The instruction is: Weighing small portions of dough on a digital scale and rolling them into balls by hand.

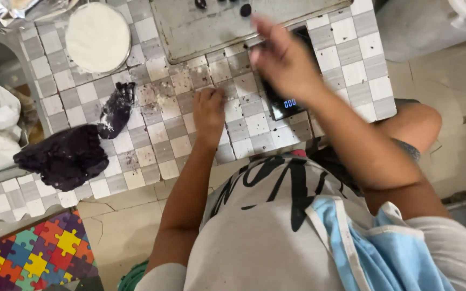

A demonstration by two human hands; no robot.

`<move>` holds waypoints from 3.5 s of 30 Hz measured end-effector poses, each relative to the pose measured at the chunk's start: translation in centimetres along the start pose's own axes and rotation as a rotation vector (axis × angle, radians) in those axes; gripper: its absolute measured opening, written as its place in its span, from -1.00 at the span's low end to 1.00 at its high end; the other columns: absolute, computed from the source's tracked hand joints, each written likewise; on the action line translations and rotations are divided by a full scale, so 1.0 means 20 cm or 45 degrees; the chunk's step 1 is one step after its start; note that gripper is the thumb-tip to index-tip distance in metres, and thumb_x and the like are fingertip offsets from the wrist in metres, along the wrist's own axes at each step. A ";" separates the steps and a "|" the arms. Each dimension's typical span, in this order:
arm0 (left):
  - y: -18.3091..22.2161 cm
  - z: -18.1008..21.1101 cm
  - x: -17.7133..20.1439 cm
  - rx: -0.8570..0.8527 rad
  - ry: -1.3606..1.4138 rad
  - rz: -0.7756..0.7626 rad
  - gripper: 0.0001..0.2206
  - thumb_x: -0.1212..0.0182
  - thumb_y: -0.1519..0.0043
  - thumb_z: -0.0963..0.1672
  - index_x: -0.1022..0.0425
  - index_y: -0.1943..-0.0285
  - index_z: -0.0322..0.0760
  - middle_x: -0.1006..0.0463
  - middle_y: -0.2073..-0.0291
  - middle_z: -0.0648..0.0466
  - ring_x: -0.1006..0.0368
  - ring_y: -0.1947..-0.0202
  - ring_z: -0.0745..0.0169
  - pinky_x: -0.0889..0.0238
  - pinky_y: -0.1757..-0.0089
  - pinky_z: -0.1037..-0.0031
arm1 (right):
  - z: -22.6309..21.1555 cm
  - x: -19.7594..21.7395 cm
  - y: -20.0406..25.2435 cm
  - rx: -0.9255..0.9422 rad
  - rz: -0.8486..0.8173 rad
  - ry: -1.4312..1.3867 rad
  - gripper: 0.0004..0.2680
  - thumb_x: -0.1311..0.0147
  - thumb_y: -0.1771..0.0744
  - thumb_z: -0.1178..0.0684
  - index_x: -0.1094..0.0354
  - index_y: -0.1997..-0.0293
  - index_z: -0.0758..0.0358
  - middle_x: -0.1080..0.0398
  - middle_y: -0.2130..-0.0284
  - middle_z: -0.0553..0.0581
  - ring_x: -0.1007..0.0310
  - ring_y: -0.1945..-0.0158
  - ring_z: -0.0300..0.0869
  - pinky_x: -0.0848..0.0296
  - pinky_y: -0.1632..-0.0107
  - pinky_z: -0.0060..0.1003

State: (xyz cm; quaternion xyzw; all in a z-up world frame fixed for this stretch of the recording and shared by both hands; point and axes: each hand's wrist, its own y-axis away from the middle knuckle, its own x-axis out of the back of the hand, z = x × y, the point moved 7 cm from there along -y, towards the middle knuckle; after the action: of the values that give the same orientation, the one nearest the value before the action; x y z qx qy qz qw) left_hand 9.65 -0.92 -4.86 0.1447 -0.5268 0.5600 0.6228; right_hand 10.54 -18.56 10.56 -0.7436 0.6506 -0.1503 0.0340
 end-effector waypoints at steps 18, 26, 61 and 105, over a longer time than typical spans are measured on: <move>-0.14 -0.58 0.50 0.380 -1.616 0.174 -0.54 -0.20 -0.10 -0.03 -0.20 -0.11 -0.29 -0.43 0.20 0.02 -0.20 0.55 0.50 -0.13 0.57 0.68 | 0.33 0.28 0.20 -0.451 0.065 0.707 -0.60 0.01 -0.32 0.11 0.05 -0.29 0.29 0.06 -0.25 0.35 0.19 -0.31 0.17 0.19 -0.26 0.09; -0.01 -0.84 0.51 0.348 -0.793 0.213 -0.95 -0.28 -0.07 -0.13 -0.54 0.35 -0.14 -0.50 0.49 0.12 -0.29 0.35 0.06 0.02 0.23 0.27 | 0.30 0.50 0.30 -0.357 0.261 0.475 -0.71 0.05 -0.35 0.09 -0.12 -0.19 0.34 -0.19 -0.12 0.23 -0.17 -0.17 -0.01 -0.15 -0.10 -0.13; -0.17 0.42 0.52 0.234 1.034 -0.027 -0.79 -0.23 -0.10 -0.28 -0.36 0.12 -0.39 -0.46 0.09 -0.14 -0.49 0.17 0.00 -0.32 0.14 0.38 | 0.15 -0.08 0.25 -0.193 0.082 -0.188 -0.79 -0.16 -0.26 0.13 -0.38 0.05 0.29 -0.41 0.32 0.20 -0.42 0.28 -0.18 -0.44 0.32 -0.40; 0.01 0.07 0.37 1.091 0.521 -0.649 -0.76 0.14 -0.29 -0.06 -0.41 0.06 -0.22 -0.41 0.42 0.18 -0.22 0.53 0.43 -0.15 0.47 0.66 | 0.24 0.20 0.35 -0.541 0.391 -1.332 -0.83 0.25 -0.28 0.37 -0.25 0.14 0.41 -0.36 0.09 0.38 -0.50 0.20 0.02 -0.58 0.34 -0.39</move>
State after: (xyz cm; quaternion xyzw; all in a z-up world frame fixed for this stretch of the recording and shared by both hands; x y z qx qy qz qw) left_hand 7.44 2.02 1.71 0.3971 -0.0673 0.5727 0.7139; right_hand 5.59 -24.28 4.96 -0.6066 0.6636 0.3772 0.2221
